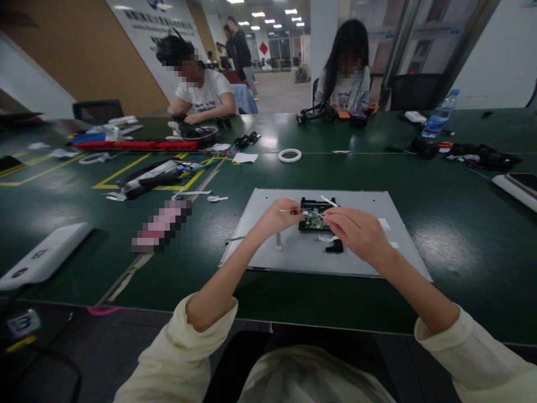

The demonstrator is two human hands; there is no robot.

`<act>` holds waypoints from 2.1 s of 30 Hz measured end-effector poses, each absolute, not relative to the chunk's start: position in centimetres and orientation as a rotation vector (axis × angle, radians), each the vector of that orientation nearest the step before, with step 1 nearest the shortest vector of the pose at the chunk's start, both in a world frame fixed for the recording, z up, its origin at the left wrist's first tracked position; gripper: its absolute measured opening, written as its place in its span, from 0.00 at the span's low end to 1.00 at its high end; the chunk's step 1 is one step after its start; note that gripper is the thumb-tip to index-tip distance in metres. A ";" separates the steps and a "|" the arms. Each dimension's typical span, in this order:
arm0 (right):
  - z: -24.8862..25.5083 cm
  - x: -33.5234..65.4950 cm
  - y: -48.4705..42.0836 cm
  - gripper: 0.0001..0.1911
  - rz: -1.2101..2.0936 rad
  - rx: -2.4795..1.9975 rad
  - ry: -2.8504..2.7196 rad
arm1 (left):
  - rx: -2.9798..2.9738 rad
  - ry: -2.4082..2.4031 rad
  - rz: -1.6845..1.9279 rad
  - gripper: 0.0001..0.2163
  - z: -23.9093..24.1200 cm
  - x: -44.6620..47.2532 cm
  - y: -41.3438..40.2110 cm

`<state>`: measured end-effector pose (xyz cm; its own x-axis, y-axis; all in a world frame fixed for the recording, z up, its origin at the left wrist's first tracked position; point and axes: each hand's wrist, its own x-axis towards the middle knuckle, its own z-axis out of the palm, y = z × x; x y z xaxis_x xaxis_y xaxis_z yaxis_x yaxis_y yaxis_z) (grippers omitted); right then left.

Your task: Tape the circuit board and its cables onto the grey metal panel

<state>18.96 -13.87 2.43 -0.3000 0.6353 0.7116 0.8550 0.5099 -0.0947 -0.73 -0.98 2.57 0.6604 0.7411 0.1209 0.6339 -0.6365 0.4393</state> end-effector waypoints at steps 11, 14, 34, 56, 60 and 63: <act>2.4 17.0 -10.4 0.12 0.216 -1.446 -1.731 | 1.593 1.017 0.404 0.25 3.2 -4.9 1.9; 2.0 16.4 -9.6 0.12 0.218 -1.417 -1.758 | 1.340 0.914 0.312 0.34 3.7 -5.3 1.4; -1.0 16.0 -8.0 0.16 1.174 -1.132 -0.910 | 1.327 0.895 0.581 0.08 1.9 -4.9 1.8; -0.2 16.0 -8.6 0.11 0.164 -1.368 -1.200 | 2.589 0.667 0.336 0.17 1.8 -6.0 2.1; 0.0 15.5 -9.3 0.08 -0.237 -1.316 -1.562 | 2.709 0.656 0.270 0.14 1.3 -5.7 2.5; 0.0 14.9 -9.8 0.09 -0.389 -1.325 -1.705 | 2.719 0.684 0.248 0.13 0.9 -5.8 2.6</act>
<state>14.93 -9.79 -0.04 -0.0061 0.5997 0.8002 0.8872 0.3724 -0.2724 -5.75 2.63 0.88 0.8699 0.4854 0.0874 0.4289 -0.8320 0.3519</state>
